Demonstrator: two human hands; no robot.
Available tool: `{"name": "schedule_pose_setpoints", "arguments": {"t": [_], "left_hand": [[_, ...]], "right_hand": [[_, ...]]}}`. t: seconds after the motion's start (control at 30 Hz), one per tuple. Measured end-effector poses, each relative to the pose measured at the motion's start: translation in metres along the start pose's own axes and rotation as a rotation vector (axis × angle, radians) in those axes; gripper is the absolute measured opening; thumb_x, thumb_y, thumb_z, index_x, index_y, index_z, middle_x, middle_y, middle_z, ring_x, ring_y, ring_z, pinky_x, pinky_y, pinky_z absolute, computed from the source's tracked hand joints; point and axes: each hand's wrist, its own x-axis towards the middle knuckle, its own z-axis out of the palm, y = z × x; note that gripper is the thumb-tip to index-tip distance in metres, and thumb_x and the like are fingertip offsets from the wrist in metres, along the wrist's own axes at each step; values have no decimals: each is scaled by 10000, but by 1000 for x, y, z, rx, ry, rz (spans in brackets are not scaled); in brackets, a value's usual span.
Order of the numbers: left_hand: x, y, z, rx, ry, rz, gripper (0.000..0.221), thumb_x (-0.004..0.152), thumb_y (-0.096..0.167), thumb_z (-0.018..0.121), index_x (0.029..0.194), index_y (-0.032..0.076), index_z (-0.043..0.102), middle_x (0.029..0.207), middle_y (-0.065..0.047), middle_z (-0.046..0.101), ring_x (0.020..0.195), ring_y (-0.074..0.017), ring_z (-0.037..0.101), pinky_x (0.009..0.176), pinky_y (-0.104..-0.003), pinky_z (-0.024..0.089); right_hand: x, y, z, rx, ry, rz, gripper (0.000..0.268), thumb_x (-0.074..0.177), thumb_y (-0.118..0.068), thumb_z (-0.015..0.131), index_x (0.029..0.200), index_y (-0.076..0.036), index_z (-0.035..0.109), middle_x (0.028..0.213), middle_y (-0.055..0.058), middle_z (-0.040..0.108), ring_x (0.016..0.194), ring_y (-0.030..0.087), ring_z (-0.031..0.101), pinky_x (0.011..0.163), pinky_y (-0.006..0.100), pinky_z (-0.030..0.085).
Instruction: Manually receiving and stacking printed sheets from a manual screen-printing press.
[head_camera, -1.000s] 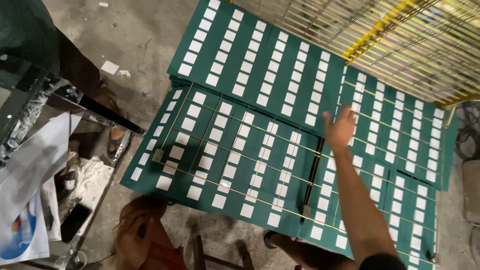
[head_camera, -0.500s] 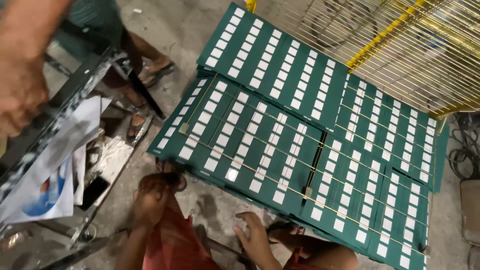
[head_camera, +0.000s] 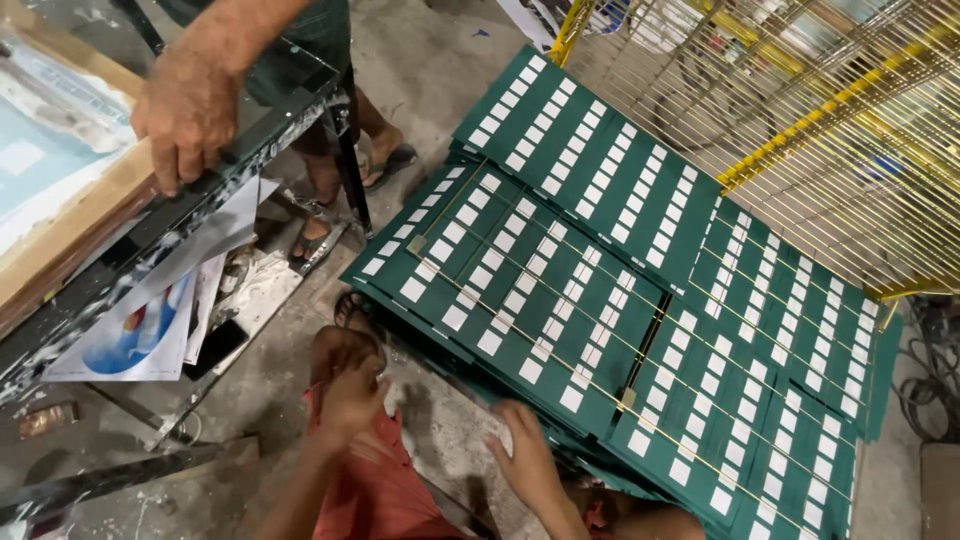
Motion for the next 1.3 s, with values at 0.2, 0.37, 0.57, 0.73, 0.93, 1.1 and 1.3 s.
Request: {"name": "schedule_pose_setpoints", "arguments": {"t": [0.2, 0.37, 0.57, 0.73, 0.93, 1.1, 1.3], "left_hand": [[-20, 38, 6, 632, 122, 208, 356, 807, 410, 688, 1061, 161, 701, 1233, -80, 673, 1280, -400, 549, 1137, -660, 313], [-13, 37, 7, 590, 38, 124, 349, 896, 402, 642, 1154, 171, 691, 1271, -72, 661, 1296, -373, 542, 1196, -685, 236], [-11, 58, -7, 678, -3, 141, 362, 883, 413, 637, 1155, 183, 699, 1250, -77, 656, 1456, -432, 360, 1181, -704, 163], [-13, 51, -2, 665, 22, 141, 345, 889, 414, 631, 1121, 174, 715, 1292, -70, 646, 1487, -426, 324, 1180, -697, 152], [-13, 61, -3, 741, 49, 142, 338, 848, 426, 646, 1058, 180, 744, 1302, -79, 636, 1479, -432, 327, 1194, -680, 152], [-9, 49, 5, 715, -40, 107, 382, 948, 424, 615, 1186, 141, 709, 1296, -114, 650, 1317, -405, 486, 1237, -713, 159], [-13, 74, -16, 672, -48, 121, 482, 848, 419, 675, 1196, 86, 700, 1351, -154, 589, 1427, -447, 375, 1186, -611, 185]], "right_hand": [[24, 79, 0, -141, 358, 73, 591, 938, -330, 703, 1420, -29, 540, 1559, 254, 405, 1410, 456, 411, 1132, 493, 367], [23, 133, -13, -362, 471, 293, 753, 944, -513, 609, 1561, -148, 376, 1660, 203, 264, 1524, 427, 245, 1166, 638, 236], [3, 177, -9, -487, 396, 603, 902, 930, -680, 527, 1641, -237, 192, 1693, 211, 91, 1555, 425, 73, 1136, 759, 77], [-6, 199, -4, -424, 372, 630, 891, 943, -670, 525, 1631, -222, 179, 1697, 229, 51, 1572, 402, 52, 1128, 779, 37], [2, 187, -11, -353, 338, 655, 882, 928, -658, 539, 1629, -236, 209, 1701, 211, 68, 1563, 437, 43, 1148, 765, 47], [40, 114, -16, -389, 326, 426, 850, 925, -573, 627, 1586, -151, 300, 1642, 258, 200, 1523, 470, 137, 1148, 706, 133], [128, -67, -31, -98, 53, -184, 503, 938, -369, 676, 1323, -50, 615, 1348, 216, 632, 1219, 417, 614, 1007, 447, 504]]}}
